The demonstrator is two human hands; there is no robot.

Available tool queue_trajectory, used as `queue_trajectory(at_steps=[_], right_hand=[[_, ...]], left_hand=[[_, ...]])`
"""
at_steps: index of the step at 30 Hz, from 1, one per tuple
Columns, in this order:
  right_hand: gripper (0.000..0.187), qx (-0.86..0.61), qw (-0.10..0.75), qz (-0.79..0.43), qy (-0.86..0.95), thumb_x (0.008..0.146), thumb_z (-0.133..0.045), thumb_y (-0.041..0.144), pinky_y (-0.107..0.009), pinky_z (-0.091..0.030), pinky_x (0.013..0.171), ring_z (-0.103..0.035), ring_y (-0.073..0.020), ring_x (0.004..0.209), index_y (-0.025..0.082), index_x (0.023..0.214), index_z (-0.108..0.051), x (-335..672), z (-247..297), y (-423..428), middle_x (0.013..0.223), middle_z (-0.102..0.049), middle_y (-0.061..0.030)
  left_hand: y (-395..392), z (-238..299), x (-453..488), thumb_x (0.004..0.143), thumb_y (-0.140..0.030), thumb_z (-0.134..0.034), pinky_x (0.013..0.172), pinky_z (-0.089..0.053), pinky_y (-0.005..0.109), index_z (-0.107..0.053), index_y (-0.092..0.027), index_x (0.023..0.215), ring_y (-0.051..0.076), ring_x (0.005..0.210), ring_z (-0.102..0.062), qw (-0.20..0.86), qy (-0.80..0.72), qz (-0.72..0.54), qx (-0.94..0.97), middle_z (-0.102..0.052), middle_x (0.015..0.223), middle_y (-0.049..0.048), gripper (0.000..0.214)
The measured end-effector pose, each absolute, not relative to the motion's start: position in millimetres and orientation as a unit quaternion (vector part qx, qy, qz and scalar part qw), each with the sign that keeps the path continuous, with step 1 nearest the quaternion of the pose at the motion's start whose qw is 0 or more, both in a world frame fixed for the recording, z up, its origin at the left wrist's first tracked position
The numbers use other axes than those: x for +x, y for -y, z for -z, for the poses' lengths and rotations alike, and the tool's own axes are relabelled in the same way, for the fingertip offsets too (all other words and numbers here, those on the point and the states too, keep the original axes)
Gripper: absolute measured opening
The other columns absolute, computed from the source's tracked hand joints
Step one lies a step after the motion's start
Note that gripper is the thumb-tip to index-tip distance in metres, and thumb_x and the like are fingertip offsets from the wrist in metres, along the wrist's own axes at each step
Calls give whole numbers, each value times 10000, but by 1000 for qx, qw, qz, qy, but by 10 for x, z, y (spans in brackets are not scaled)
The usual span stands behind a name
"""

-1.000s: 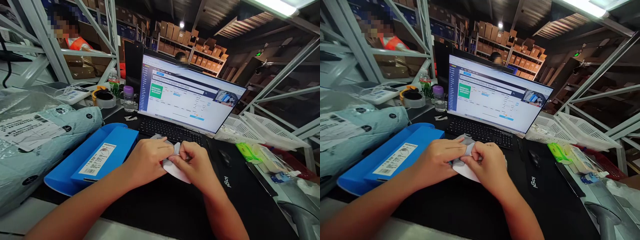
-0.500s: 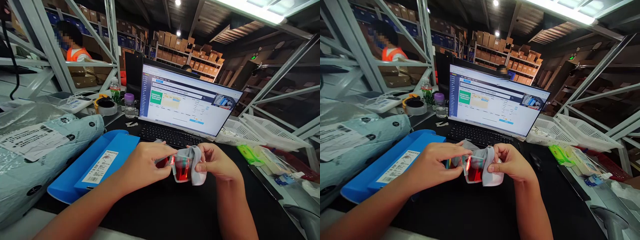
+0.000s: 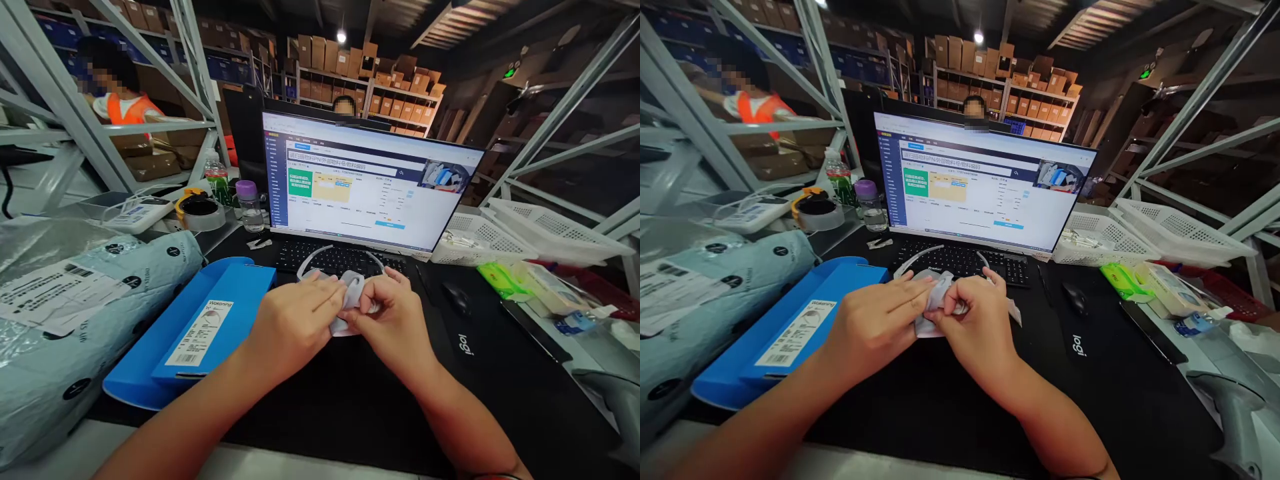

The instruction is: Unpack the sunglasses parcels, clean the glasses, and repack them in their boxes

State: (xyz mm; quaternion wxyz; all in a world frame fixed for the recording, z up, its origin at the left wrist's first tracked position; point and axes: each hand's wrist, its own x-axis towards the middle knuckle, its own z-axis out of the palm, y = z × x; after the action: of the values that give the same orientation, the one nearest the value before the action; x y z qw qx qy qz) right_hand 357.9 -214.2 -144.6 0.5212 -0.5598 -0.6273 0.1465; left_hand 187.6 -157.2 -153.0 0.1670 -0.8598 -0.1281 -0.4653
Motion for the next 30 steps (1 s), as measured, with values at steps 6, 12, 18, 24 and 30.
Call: queue_trajectory(at_steps=[6,12,18,24,30], right_hand=[[521,-428,368,-268,781,774,-819,399,-471,-330,1119,-424,-111,585,221,594,-363,4182,1247,2035,588,-447,99],[298,-361,473,-442,671,793,-811,408,-291,-483,656,-531,-130,609,237,791,-568,4517,1296,1935,700,-572,43],[488,-354,691,-407,482,730,-864,419,-241,-486,574,-569,-120,596,290,1130,-616,4728,1276,1782,787,-631,45],[701,-357,777,-342,390,697,-883,299,-241,-526,647,-601,-125,679,393,1307,-551,4857,1158,1872,866,-628,50],[401,-375,756,-355,403,712,-863,354,-254,-458,546,-537,-131,575,309,979,-568,4745,1132,2005,733,-581,48]], left_hand=[[1519,1397,1769,822,-100,-660,964,-621,348,-730,-219,1073,170,865,-782,13,133,486,-864,-810,995,10,287],[1534,1339,1771,772,-128,-691,918,-639,327,-779,-245,1036,181,848,-786,-43,178,488,-854,-812,956,-10,301],[1499,1377,1653,752,-154,-693,912,-639,331,-773,-302,1075,205,937,-777,-52,244,511,-823,-803,1020,-51,364],[1516,1354,1581,744,-116,-683,846,-652,288,-765,-314,1066,188,898,-780,-9,262,540,-800,-801,1030,-63,387],[1539,1312,1538,741,-111,-683,818,-659,290,-760,-307,1069,188,870,-780,17,269,557,-786,-802,1009,-59,390]])
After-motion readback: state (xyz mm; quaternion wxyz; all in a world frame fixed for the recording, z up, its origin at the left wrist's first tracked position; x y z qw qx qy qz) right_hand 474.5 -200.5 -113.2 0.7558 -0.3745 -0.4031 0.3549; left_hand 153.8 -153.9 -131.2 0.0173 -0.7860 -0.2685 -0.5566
